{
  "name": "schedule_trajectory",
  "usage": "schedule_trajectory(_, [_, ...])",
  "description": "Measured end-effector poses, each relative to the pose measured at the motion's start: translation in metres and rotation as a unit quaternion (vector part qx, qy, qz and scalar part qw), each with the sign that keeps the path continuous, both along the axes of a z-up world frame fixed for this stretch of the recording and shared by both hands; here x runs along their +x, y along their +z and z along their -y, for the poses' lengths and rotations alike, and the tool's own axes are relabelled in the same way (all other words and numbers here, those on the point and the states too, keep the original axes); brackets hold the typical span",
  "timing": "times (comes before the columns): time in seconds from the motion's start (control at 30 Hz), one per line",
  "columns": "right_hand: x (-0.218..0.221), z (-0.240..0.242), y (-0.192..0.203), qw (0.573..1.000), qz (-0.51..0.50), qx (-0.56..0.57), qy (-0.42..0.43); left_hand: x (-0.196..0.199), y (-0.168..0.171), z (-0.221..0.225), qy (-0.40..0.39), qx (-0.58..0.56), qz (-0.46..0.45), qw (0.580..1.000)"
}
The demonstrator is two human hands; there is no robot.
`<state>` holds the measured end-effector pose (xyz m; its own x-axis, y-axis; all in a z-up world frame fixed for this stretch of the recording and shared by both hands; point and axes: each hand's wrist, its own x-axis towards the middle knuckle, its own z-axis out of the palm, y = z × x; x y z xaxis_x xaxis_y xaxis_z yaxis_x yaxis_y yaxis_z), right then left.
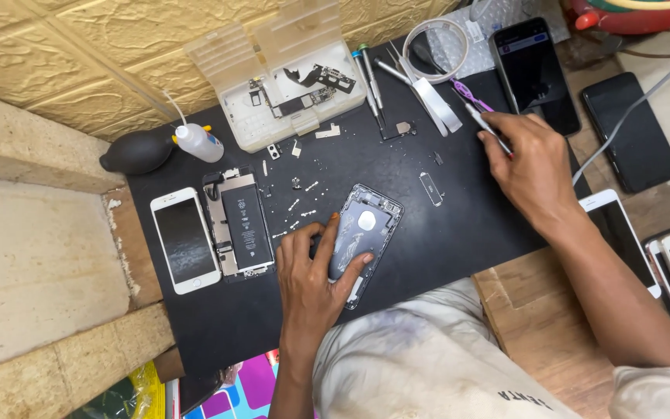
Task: Using a small tool to inspect and manipulate internal components of a mobile phone chassis on a repair bench.
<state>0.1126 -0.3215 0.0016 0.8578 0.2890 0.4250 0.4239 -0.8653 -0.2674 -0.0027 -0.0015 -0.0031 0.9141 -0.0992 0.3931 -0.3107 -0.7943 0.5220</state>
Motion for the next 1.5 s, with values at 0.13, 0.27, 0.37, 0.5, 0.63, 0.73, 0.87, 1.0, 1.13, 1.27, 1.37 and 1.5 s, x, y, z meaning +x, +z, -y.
schedule_trajectory(0.13, [0.008, -0.005, -0.004, 1.0, 0.007, 0.004, 0.026, -0.001, 0.001, 0.0, 0.007, 0.002, 0.002, 1.0])
schedule_trajectory(0.27, [0.012, -0.001, -0.013, 0.999, 0.024, -0.018, 0.022, -0.001, 0.002, 0.001, 0.008, -0.001, 0.009, 1.0])
schedule_trajectory(0.37, [0.011, -0.001, -0.013, 0.999, 0.039, -0.033, 0.016, -0.002, 0.003, 0.001, 0.009, 0.009, 0.013, 1.0])
schedule_trajectory(0.5, [-0.003, -0.006, 0.002, 0.997, 0.063, -0.003, 0.04, -0.002, 0.004, 0.002, 0.009, 0.021, 0.016, 1.0])
schedule_trajectory(0.63, [-0.037, -0.021, 0.025, 0.998, 0.052, 0.007, 0.034, -0.003, 0.008, 0.002, 0.006, 0.023, 0.007, 1.0])
schedule_trajectory(0.73, [-0.066, -0.039, 0.031, 0.997, 0.008, 0.047, 0.059, -0.007, 0.016, 0.001, -0.002, 0.028, -0.013, 1.0])
schedule_trajectory(0.87, [-0.094, -0.063, 0.024, 0.984, -0.085, 0.117, 0.108, -0.019, 0.027, -0.002, -0.01, 0.049, -0.088, 0.995])
schedule_trajectory(1.0, [-0.102, -0.079, 0.017, 0.974, -0.095, 0.138, 0.151, -0.031, 0.023, -0.005, -0.018, 0.057, -0.152, 0.987])
schedule_trajectory(1.13, [-0.09, -0.074, 0.019, 0.974, -0.101, 0.14, 0.145, -0.038, 0.012, -0.007, -0.008, 0.048, -0.144, 0.988])
schedule_trajectory(1.27, [-0.074, -0.057, 0.021, 0.985, -0.075, 0.118, 0.098, -0.041, 0.005, -0.009, -0.003, 0.033, -0.127, 0.991])
schedule_trajectory(1.37, [-0.07, -0.045, 0.027, 0.992, -0.055, 0.097, 0.062, -0.042, 0.002, -0.008, -0.001, 0.029, -0.11, 0.994])
schedule_trajectory(1.5, [-0.081, -0.052, 0.029, 0.985, -0.093, 0.115, 0.085, -0.042, 0.002, -0.005, 0.005, 0.003, -0.071, 0.997])
